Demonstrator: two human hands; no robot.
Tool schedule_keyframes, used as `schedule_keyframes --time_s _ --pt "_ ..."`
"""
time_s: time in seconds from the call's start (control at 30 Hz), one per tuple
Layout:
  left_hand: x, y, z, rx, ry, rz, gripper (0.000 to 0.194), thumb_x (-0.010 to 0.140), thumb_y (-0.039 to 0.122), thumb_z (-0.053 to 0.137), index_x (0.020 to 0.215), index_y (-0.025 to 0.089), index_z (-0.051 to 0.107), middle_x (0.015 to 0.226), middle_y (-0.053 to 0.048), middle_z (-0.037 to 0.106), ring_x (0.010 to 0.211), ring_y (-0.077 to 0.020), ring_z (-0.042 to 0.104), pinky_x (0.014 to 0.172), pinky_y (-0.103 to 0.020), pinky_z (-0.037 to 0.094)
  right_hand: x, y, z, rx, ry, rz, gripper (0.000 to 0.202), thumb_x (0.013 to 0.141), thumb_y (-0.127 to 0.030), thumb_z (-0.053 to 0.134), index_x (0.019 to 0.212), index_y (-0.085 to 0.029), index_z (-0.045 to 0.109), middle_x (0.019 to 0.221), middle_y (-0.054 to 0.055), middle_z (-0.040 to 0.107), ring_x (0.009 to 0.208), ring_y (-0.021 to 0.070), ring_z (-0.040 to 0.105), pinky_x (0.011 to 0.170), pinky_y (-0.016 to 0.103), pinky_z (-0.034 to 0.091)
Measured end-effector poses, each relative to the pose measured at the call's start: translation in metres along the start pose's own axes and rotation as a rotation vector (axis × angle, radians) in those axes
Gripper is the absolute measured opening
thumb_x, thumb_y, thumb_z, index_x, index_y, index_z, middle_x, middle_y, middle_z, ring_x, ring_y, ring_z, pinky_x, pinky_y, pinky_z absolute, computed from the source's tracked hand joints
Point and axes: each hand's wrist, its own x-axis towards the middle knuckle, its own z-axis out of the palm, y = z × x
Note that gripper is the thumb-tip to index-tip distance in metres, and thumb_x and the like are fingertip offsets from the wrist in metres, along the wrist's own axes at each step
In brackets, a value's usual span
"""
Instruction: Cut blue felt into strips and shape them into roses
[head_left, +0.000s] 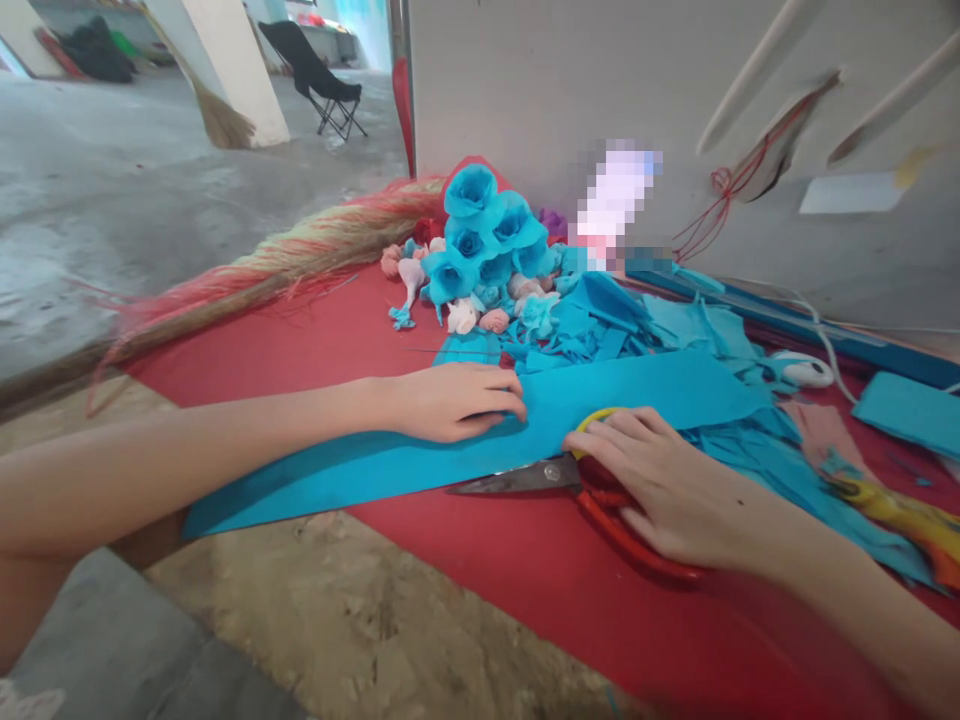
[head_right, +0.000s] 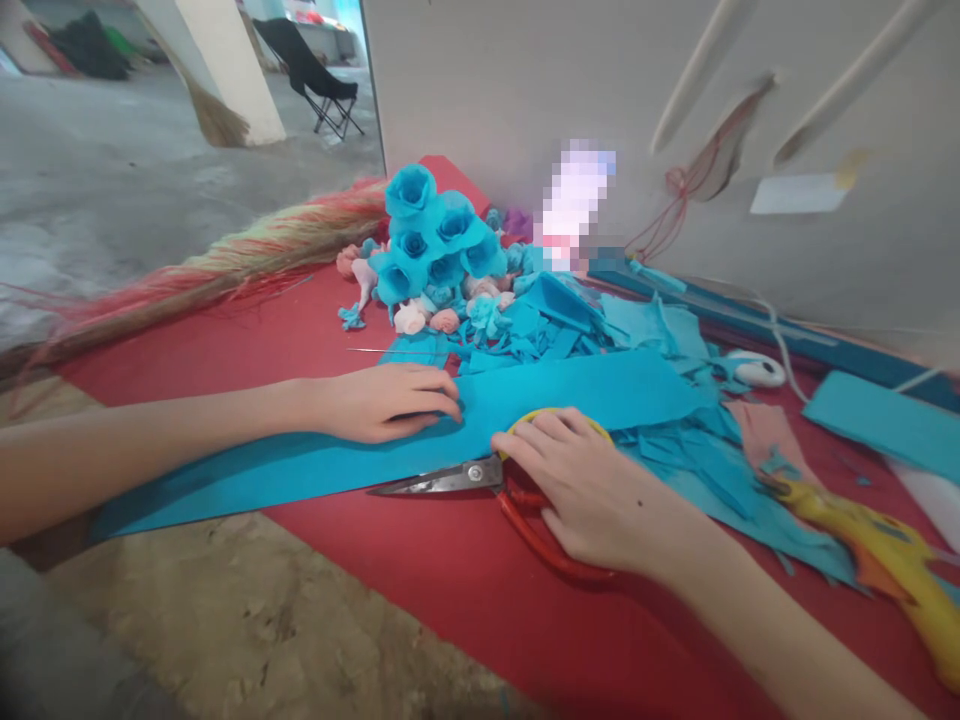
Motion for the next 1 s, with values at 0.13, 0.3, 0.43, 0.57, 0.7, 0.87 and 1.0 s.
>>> schedule_keyframes --time_s 0.13,0.3,0.43,0.57,0.7,0.87,1.0 --pt "0.001 0.0 0.0 -0.004 0.0 0.001 0.023 0.089 0.014 0.037 0.103 0.014 0.055 0.102 -0.012 0.055 0.095 -0.0198 0.051 0.084 -0.028 0.041 0.006 0.0 -0.002 -0.049 0.053 -0.039 0.035 0.073 -0.009 0.047 0.106 -0.02 0.047 0.093 0.007 0.054 0.091 0.0242 0.044 0.077 0.036 0.032" --pt "0.0 -0.001 0.001 -0.009 -0.002 -0.005 0.023 0.089 0.014 0.037 0.103 0.015 0.054 0.102 -0.011 0.055 0.094 -0.0193 0.051 0.083 -0.028 0.041 0.011 0.004 0.0 -0.105 0.078 -0.086 0.031 0.072 -0.011 0.048 0.102 -0.018 0.047 0.088 0.007 0.053 0.086 0.0239 0.045 0.073 0.034 0.032" --pt "0.0 0.0 0.001 -0.02 0.0 -0.007 0.023 0.089 0.014 0.036 0.103 0.015 0.054 0.102 -0.011 0.056 0.095 -0.0194 0.051 0.083 -0.028 0.041 0.012 0.009 0.003 -0.086 0.046 -0.079 0.033 0.069 -0.009 0.048 0.1 -0.018 0.049 0.088 0.007 0.053 0.085 0.0231 0.046 0.07 0.031 0.032" --pt "0.0 0.0 0.001 -0.025 0.003 -0.003 0.022 0.089 0.015 0.036 0.103 0.014 0.054 0.102 -0.011 0.056 0.094 -0.0199 0.051 0.083 -0.028 0.041 0.011 0.011 0.004 -0.041 -0.023 -0.051 0.029 0.073 -0.006 0.043 0.099 -0.019 0.05 0.085 0.007 0.051 0.082 0.0219 0.045 0.069 0.031 0.032" --pt "0.0 -0.001 0.001 -0.018 0.012 0.005 0.023 0.089 0.014 0.036 0.103 0.014 0.054 0.102 -0.012 0.056 0.095 -0.0203 0.051 0.083 -0.029 0.041 0.009 0.011 0.002 -0.036 -0.033 -0.072 0.028 0.07 -0.003 0.042 0.092 -0.018 0.051 0.078 0.005 0.05 0.076 0.0208 0.044 0.067 0.03 0.031" --pt "0.0 -0.002 0.001 -0.023 0.008 0.014 0.023 0.089 0.015 0.035 0.103 0.013 0.053 0.103 -0.012 0.056 0.095 -0.0205 0.051 0.084 -0.029 0.041 0.006 0.005 -0.001 -0.077 -0.004 -0.123 0.028 0.07 -0.002 0.041 0.092 -0.016 0.053 0.078 0.005 0.053 0.076 0.0204 0.046 0.068 0.031 0.031" --pt "0.0 -0.001 0.001 -0.006 0.01 0.01 0.023 0.089 0.015 0.035 0.102 0.014 0.054 0.103 -0.012 0.056 0.096 -0.0204 0.051 0.085 -0.029 0.04 0.005 -0.005 0.002 -0.15 0.007 -0.097 0.026 0.077 -0.006 0.041 0.098 -0.015 0.053 0.084 0.007 0.056 0.079 0.022 0.047 0.069 0.033 0.031"
